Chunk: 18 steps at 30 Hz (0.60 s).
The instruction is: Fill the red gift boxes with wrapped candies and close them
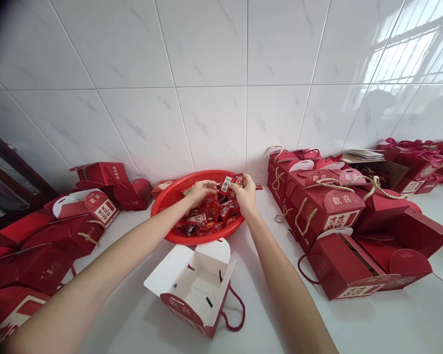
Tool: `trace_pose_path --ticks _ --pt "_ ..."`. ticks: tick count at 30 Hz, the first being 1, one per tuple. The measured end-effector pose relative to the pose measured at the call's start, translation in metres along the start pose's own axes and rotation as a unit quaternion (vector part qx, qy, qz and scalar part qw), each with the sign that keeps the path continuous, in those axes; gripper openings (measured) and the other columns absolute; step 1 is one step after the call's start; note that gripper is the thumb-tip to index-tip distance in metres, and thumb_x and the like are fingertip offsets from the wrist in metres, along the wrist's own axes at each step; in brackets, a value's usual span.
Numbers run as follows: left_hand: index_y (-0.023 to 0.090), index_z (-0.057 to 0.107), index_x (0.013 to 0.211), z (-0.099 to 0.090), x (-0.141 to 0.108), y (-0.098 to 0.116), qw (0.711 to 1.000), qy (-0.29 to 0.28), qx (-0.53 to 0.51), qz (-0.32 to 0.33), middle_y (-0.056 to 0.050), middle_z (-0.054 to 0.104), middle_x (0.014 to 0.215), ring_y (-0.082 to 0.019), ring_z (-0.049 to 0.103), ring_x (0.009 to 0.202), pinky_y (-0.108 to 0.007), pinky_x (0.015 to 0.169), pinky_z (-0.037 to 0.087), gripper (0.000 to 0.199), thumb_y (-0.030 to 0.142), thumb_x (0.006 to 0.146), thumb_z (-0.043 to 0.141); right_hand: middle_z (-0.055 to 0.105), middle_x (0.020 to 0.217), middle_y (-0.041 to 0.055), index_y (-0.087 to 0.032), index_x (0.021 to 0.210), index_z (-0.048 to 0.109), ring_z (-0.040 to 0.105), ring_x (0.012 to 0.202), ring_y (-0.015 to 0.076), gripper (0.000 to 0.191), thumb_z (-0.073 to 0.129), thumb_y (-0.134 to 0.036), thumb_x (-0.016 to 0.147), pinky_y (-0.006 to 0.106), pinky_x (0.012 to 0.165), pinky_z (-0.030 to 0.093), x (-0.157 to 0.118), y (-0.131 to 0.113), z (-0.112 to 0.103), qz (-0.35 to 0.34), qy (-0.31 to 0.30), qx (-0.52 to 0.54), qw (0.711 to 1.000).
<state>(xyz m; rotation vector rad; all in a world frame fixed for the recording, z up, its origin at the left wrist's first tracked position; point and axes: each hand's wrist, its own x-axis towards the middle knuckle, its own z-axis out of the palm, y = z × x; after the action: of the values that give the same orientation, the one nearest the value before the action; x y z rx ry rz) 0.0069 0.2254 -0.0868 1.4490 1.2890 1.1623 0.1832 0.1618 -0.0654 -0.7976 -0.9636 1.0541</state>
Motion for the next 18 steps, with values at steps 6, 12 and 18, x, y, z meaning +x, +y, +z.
trace_pose_path --ticks 6,12,18 --pt "0.018 0.069 0.074 -0.009 0.003 0.002 0.997 0.011 0.076 -0.009 0.000 0.072 0.073 -0.016 0.071 0.075 -0.029 0.080 0.055 0.015 0.006 0.065 0.068 0.066 0.074 -0.0035 -0.022 0.083 0.056 0.062 0.069 0.0176 0.034 0.075 -0.028 0.056 0.031 0.066 0.051 0.002 0.000 -0.001 0.000 0.002 -0.003 1.000" --pt "0.022 0.071 0.057 -0.011 0.000 -0.003 0.975 -0.036 0.215 -0.047 0.004 0.067 0.056 -0.017 0.065 0.066 -0.024 0.067 0.050 0.018 0.005 0.056 0.066 0.065 0.072 -0.0041 -0.022 0.082 0.056 0.061 0.068 0.0167 0.035 0.076 -0.029 0.055 0.031 0.065 0.050 0.001 -0.001 0.000 0.000 -0.001 0.008 1.000" --pt "0.023 0.074 0.065 -0.011 0.001 -0.003 0.961 -0.004 0.274 -0.027 0.000 0.077 0.079 -0.024 0.069 0.089 -0.027 0.079 0.050 0.017 0.008 0.061 0.068 0.065 0.073 -0.0035 -0.022 0.083 0.056 0.061 0.069 0.0173 0.035 0.076 -0.030 0.055 0.032 0.066 0.052 0.001 -0.001 0.000 0.001 0.000 -0.001 1.000"
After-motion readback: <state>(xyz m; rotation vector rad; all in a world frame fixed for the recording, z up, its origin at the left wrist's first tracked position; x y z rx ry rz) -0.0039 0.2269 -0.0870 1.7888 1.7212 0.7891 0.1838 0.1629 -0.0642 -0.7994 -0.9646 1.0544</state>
